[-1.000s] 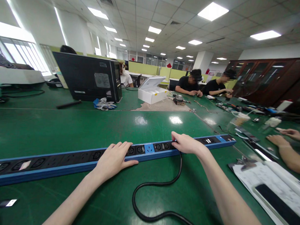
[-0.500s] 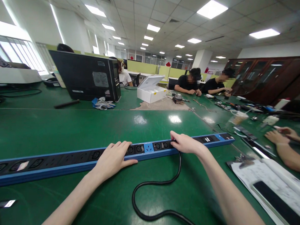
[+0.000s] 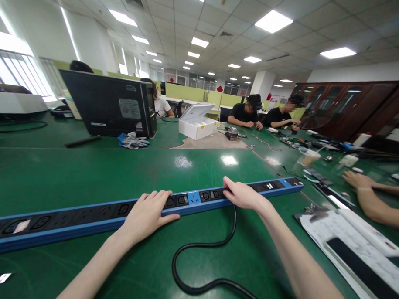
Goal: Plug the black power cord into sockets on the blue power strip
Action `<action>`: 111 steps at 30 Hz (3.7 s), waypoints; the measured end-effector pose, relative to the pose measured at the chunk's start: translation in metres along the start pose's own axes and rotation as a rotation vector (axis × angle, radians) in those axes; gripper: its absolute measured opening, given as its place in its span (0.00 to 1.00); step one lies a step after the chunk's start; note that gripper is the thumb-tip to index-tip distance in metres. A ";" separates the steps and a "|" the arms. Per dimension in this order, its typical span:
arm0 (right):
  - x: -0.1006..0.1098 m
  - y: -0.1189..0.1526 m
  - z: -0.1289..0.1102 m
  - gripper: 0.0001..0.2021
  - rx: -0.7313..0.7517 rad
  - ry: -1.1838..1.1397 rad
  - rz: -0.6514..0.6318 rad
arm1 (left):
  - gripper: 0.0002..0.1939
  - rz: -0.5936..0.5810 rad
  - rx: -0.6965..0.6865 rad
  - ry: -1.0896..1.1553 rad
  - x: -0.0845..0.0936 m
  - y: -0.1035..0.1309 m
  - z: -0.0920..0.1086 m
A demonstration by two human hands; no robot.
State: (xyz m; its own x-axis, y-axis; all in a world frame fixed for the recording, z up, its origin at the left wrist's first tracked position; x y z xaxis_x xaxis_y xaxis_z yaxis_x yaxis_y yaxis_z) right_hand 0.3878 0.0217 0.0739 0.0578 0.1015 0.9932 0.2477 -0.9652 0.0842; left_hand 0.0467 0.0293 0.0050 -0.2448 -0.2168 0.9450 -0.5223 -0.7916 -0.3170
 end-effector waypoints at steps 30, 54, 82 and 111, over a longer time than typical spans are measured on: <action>0.064 0.037 0.053 0.22 -0.185 -0.088 0.143 | 0.34 0.130 -0.012 0.032 -0.029 -0.072 0.125; 0.011 0.007 0.002 0.14 -0.001 0.066 0.093 | 0.34 0.137 -0.022 -0.030 -0.030 -0.072 0.127; 0.060 0.019 0.021 0.17 -0.135 -0.668 0.393 | 0.25 -0.075 -0.018 0.908 0.011 -0.064 0.170; 0.072 0.046 0.073 0.19 -0.267 0.176 0.278 | 0.18 0.096 0.154 0.383 -0.023 -0.080 0.088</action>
State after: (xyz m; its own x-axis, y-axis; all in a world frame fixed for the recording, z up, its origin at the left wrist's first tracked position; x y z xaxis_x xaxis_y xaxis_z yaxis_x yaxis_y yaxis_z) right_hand 0.4736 0.0025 0.1436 -0.0844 -0.1922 0.9777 -0.0147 -0.9809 -0.1941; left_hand 0.1657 0.0473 0.0160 -0.5873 -0.0885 0.8045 -0.3616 -0.8606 -0.3586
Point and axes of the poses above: each hand's wrist, its own y-axis away from the middle knuckle, its own x-axis out of the back of the hand, z = x × y, the point moved 2 cm from there along -y, towards the middle knuckle, and after that the axes turned 2 degrees about -z, right-handed, at the moved point
